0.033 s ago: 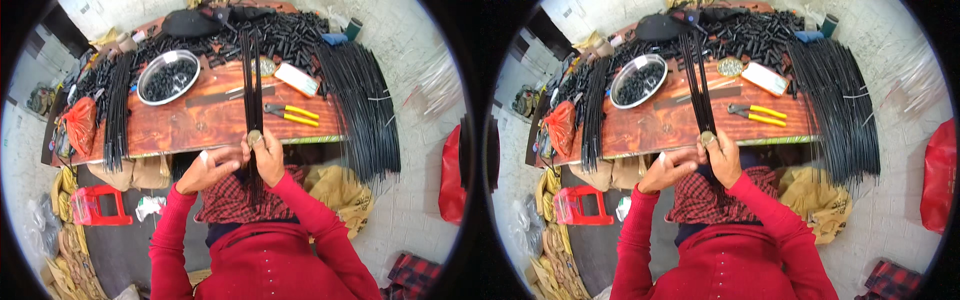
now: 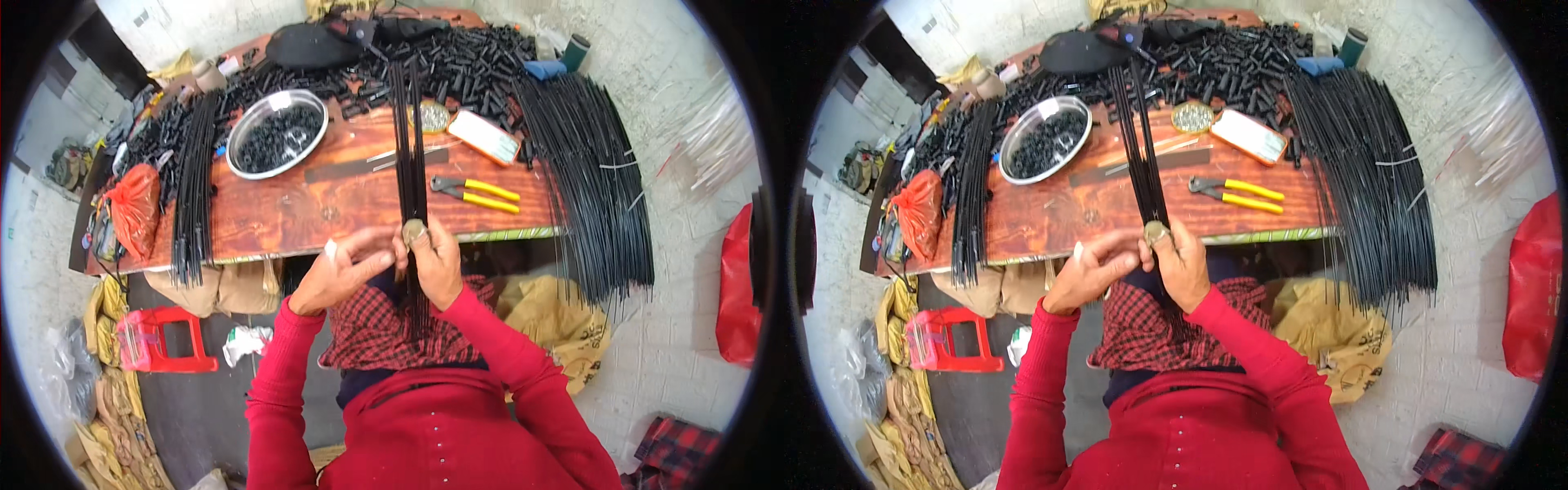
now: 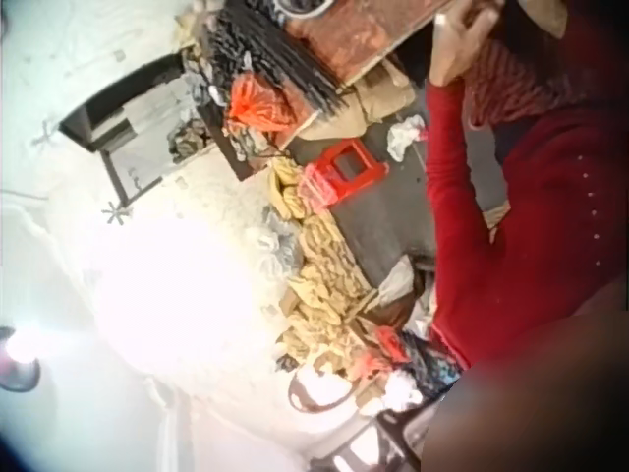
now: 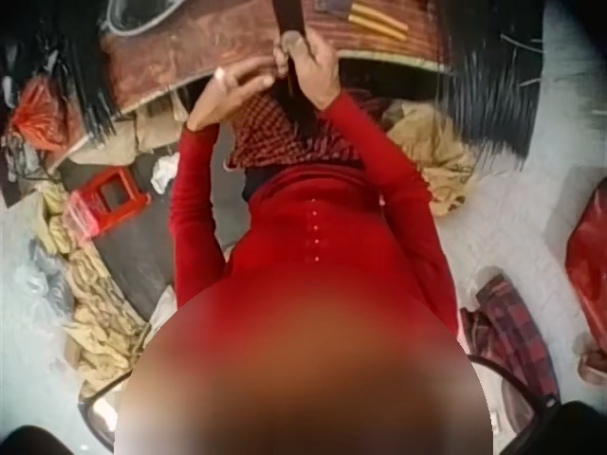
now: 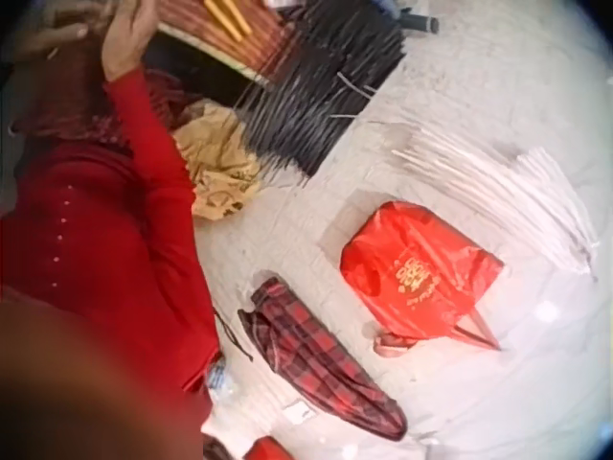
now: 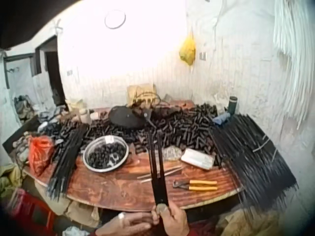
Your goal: Assembling a bundle of black rods into a circular head component and securing them using hand tools.
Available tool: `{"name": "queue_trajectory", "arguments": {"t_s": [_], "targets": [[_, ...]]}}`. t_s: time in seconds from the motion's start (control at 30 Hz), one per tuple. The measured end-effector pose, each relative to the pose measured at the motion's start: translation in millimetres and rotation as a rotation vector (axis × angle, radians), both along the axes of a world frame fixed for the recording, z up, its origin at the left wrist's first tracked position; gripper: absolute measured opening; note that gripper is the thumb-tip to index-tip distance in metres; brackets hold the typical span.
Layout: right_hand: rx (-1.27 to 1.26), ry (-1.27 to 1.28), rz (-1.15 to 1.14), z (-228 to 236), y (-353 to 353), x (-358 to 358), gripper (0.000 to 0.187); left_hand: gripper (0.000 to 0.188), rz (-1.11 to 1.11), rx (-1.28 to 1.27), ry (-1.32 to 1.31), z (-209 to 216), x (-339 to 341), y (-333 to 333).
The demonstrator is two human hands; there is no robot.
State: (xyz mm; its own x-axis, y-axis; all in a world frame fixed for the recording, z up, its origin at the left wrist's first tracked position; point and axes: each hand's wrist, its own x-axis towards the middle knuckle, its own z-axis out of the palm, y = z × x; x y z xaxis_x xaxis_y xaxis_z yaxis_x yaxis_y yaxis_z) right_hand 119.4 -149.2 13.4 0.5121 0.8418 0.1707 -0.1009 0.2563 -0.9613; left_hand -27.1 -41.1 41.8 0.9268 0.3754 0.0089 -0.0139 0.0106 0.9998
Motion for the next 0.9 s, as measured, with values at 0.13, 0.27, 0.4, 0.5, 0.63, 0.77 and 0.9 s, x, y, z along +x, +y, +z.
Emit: {"name": "queue_trajectory", "arguments": {"t_s": [0.13, 0.27, 0.4, 0.5, 0.63, 0.77, 0.9], "targets": [[-0.004, -0.021, -0.011, 4, 3, 2, 0.037, 0.050, 0.070, -0.099, -0.099, 47, 50, 9], [0.056, -0.045, -0.009, 1, 12, 6, 0.030, 0.043, 0.199, -0.075, -0.077, 65, 84, 14], [0.053, -0.029, 0.049, -1, 15, 15, 0.030, 0.039, 0.270, -0.245, -0.238, 41, 103, 12], [0.010, -0.034, 0.175, -3, 7, 32, 0.038, 0.036, 0.198, -0.234, -0.198, 39, 102, 20], [-0.165, -0.155, 0.344, -12, -7, 56, 0.050, 0.035, 0.169, -0.231, -0.218, 38, 106, 22], [-0.171, -0.408, 0.302, -12, -7, 67, 0.041, 0.034, 0.162, -0.228, -0.267, 41, 105, 22], [-0.288, -0.766, 0.342, 21, -10, 89, 0.029, 0.039, 0.184, -0.149, -0.217, 42, 95, 28]]}}
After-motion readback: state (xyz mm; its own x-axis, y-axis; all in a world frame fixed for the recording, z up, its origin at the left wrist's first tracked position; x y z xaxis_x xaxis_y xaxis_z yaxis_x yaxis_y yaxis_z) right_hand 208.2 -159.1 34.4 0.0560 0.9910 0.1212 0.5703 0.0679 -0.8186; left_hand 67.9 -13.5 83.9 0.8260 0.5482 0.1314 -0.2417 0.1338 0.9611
